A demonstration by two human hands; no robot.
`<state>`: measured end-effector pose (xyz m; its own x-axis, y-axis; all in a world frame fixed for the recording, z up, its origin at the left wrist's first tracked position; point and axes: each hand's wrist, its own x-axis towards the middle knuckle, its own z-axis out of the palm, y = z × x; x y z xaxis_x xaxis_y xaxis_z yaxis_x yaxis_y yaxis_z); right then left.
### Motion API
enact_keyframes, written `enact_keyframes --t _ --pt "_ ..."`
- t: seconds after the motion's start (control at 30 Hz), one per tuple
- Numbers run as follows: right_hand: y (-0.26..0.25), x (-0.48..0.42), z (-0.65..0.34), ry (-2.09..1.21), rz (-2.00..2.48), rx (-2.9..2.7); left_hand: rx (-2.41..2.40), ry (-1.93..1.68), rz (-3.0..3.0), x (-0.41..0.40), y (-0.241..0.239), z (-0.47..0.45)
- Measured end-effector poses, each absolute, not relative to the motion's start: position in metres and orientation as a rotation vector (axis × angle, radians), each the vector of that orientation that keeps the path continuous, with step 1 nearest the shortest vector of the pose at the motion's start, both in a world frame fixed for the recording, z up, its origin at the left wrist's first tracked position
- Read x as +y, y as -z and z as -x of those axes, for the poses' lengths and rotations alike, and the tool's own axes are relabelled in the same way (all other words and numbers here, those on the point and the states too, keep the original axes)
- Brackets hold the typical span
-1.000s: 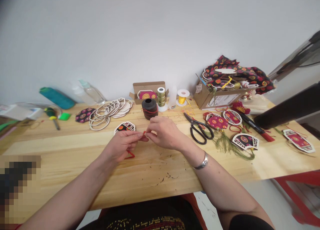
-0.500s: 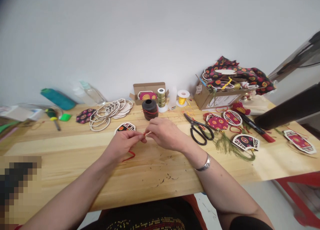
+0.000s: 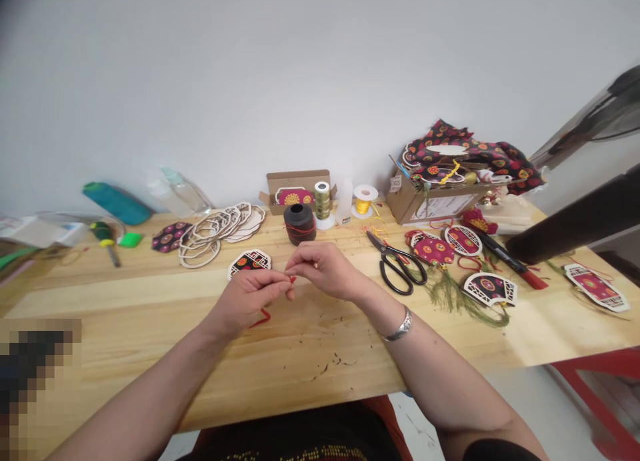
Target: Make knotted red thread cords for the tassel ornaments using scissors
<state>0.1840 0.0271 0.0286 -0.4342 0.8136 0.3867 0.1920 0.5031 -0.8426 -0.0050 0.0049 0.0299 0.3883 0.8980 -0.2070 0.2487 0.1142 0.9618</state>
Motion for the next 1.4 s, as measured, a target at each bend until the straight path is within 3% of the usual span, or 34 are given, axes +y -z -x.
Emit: enact_keyframes --t 0.3,0.93,1.4 --pt "-0.020 0.025 -0.174 -1.373 0.837 -1.526 1.095 -0.898 -1.213 0.006 -0.021 0.007" --pt "-0.023 0.020 -0.167 -1.270 0.891 -1.503 1.086 -1.038 -1.134 0.005 -0.019 0.002" --pt "-0.026 0.021 -0.170 -1.559 0.844 -1.283 1.118 -0.935 -1.248 0.002 -0.025 0.003"
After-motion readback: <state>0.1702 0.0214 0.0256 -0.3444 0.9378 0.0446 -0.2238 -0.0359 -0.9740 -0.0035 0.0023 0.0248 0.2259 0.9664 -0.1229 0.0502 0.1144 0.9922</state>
